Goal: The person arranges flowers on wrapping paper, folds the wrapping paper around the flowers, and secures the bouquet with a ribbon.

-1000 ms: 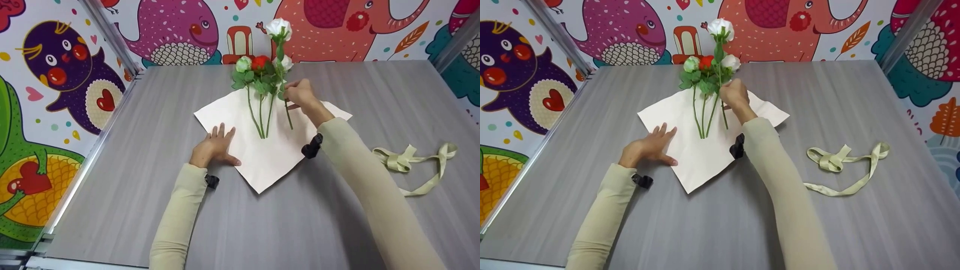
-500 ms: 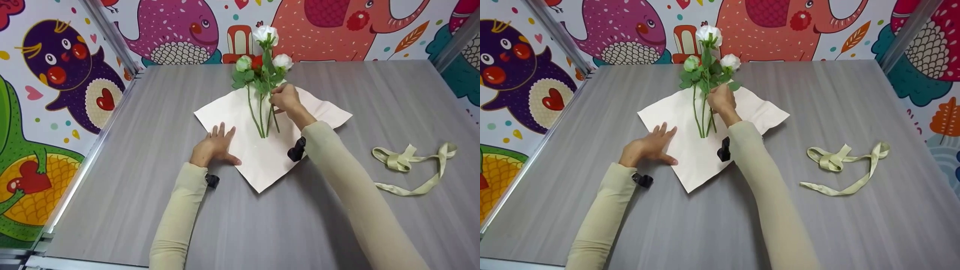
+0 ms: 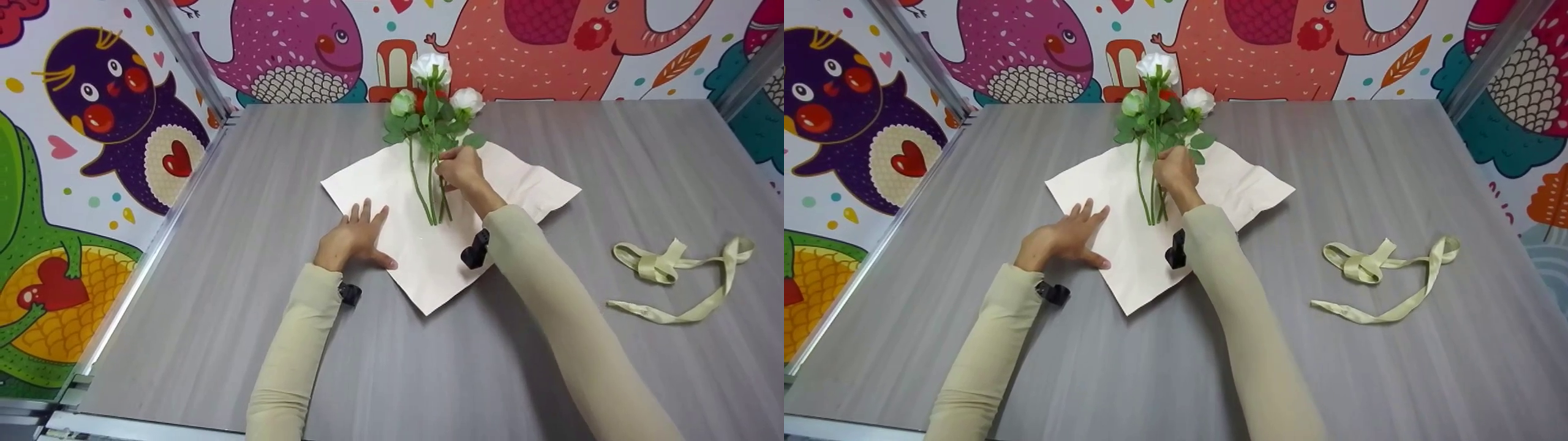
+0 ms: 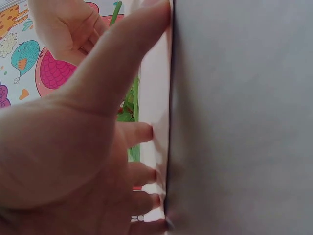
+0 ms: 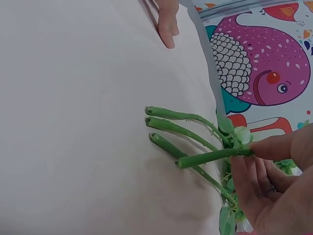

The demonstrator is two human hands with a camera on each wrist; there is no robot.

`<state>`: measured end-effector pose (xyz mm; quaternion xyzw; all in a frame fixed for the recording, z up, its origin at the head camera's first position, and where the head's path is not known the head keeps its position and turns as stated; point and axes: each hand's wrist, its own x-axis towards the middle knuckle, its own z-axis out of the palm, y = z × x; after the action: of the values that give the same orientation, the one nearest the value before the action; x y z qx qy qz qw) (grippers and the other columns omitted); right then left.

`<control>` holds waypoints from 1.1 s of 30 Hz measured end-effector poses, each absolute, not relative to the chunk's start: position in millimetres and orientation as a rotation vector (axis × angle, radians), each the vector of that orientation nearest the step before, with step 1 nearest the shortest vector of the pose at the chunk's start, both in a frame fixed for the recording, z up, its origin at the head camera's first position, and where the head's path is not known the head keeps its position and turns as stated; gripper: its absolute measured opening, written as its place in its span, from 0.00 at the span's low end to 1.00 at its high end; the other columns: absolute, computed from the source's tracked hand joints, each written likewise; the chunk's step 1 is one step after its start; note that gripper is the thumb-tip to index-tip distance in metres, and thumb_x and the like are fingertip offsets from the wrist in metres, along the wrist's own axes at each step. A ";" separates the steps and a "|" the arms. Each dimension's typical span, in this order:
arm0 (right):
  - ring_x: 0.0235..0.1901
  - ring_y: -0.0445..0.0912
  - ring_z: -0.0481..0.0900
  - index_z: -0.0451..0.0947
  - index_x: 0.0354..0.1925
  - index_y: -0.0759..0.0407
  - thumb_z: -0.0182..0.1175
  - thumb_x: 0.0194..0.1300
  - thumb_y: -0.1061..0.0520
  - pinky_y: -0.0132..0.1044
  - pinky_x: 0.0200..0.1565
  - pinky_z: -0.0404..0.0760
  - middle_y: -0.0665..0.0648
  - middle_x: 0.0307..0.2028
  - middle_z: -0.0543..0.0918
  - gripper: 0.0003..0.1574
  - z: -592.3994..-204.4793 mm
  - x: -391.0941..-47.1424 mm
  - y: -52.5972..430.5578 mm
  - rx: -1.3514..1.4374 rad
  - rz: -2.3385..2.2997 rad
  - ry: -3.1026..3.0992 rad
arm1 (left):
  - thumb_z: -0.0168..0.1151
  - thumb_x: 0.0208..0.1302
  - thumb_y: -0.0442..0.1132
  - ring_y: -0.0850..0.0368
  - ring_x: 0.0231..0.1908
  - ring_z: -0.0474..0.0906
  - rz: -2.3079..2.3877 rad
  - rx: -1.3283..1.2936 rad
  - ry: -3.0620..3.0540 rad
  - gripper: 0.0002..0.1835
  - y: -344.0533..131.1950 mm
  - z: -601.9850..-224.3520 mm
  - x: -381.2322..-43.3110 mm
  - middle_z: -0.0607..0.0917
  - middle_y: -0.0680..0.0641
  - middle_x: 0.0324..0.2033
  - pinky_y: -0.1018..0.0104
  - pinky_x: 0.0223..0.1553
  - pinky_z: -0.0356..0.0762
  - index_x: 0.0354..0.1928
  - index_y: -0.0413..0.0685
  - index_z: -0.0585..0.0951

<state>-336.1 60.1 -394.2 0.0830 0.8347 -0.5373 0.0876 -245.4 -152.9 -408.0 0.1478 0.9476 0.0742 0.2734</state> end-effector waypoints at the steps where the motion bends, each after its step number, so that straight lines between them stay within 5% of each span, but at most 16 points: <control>1: 0.43 0.47 0.80 0.78 0.59 0.64 0.58 0.65 0.64 0.34 0.31 0.86 0.61 0.57 0.80 0.23 -395.3 -336.7 59.3 0.250 -1.597 2.490 | 0.71 0.56 0.63 0.29 0.78 0.29 0.198 0.398 2.548 0.65 -152.9 -408.4 -245.5 0.33 0.28 0.77 0.38 0.78 0.38 0.80 0.46 0.39; 24: 0.29 0.41 0.77 0.80 0.58 0.61 0.60 0.67 0.64 0.32 0.29 0.83 0.53 0.34 0.80 0.21 -414.2 -339.1 58.6 0.277 -1.649 2.360 | 0.71 0.55 0.63 0.29 0.77 0.30 0.210 0.407 2.551 0.65 -153.5 -410.4 -246.7 0.33 0.28 0.77 0.37 0.77 0.38 0.80 0.46 0.40; 33: 0.30 0.43 0.79 0.81 0.56 0.63 0.60 0.67 0.64 0.35 0.32 0.85 0.53 0.33 0.80 0.19 -413.6 -334.1 60.0 0.253 -1.671 2.347 | 0.70 0.56 0.64 0.29 0.77 0.29 0.211 0.405 2.549 0.64 -154.6 -409.4 -246.6 0.33 0.28 0.77 0.37 0.77 0.38 0.80 0.46 0.39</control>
<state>-334.1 60.0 -413.6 0.0867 0.8052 -0.5733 0.1247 -246.6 -154.6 -409.4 0.1505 0.9471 0.0783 0.2725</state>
